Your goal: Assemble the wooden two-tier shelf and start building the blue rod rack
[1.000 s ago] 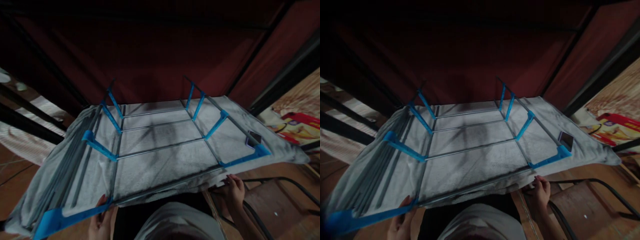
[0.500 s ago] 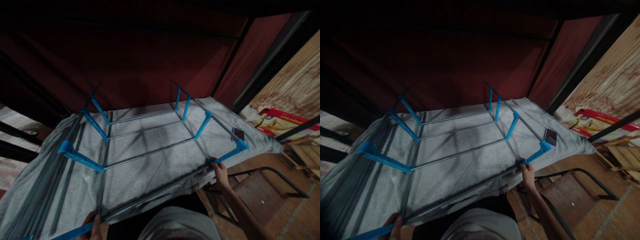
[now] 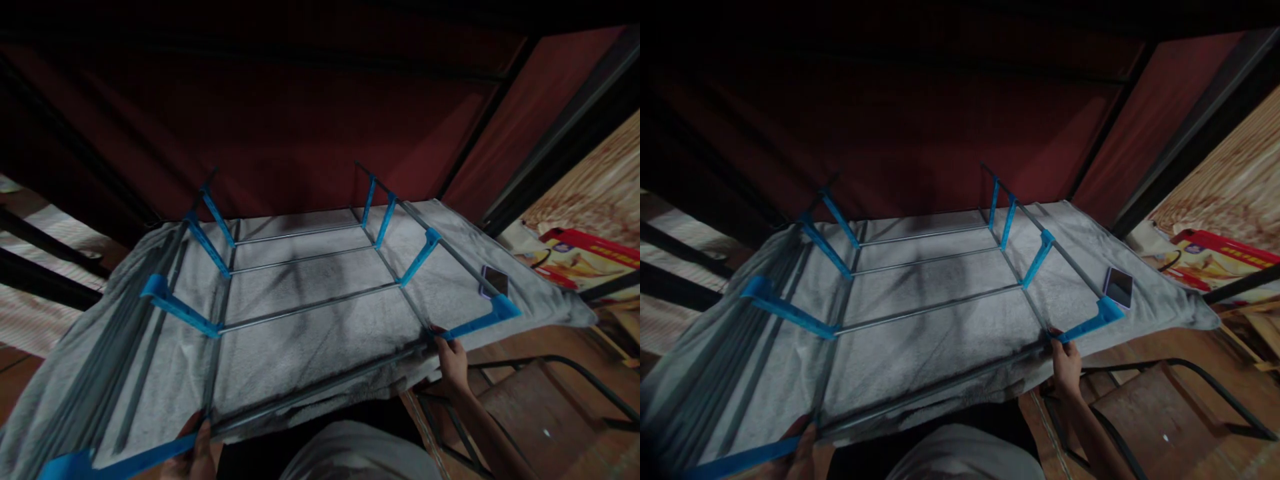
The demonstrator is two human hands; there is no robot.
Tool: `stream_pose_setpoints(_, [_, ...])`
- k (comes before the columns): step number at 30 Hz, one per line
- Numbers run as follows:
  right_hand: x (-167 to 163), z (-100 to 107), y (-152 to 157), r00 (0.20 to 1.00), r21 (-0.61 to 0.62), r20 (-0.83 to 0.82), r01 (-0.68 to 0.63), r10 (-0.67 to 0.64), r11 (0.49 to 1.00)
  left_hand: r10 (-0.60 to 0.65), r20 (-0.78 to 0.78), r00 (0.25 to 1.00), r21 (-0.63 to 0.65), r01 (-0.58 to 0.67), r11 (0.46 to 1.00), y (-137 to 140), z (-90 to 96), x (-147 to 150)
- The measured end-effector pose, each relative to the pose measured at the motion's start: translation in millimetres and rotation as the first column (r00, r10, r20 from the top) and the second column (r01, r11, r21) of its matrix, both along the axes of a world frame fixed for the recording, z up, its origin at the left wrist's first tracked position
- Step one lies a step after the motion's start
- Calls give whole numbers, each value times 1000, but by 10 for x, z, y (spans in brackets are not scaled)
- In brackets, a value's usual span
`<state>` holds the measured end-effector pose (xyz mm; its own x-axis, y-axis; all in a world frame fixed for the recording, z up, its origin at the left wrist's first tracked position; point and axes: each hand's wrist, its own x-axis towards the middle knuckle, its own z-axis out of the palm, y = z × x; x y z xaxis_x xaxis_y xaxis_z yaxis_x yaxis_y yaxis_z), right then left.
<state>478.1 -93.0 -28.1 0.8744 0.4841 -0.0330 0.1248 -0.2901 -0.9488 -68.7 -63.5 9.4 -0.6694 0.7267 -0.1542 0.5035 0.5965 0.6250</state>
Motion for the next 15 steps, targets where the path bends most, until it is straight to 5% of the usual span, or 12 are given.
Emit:
stream_pose_setpoints(4, [-8, 8, -12, 999, -44, 42, 7, -5, 999, 29, -5, 1000, -61, -29, 998, -21, 61, 72])
stream_pose_setpoints(15, [3, 10, -29, 998, -95, 49, 37, -32, 995, 13, 98, 995, 55, -18, 998, -88, 113, 155])
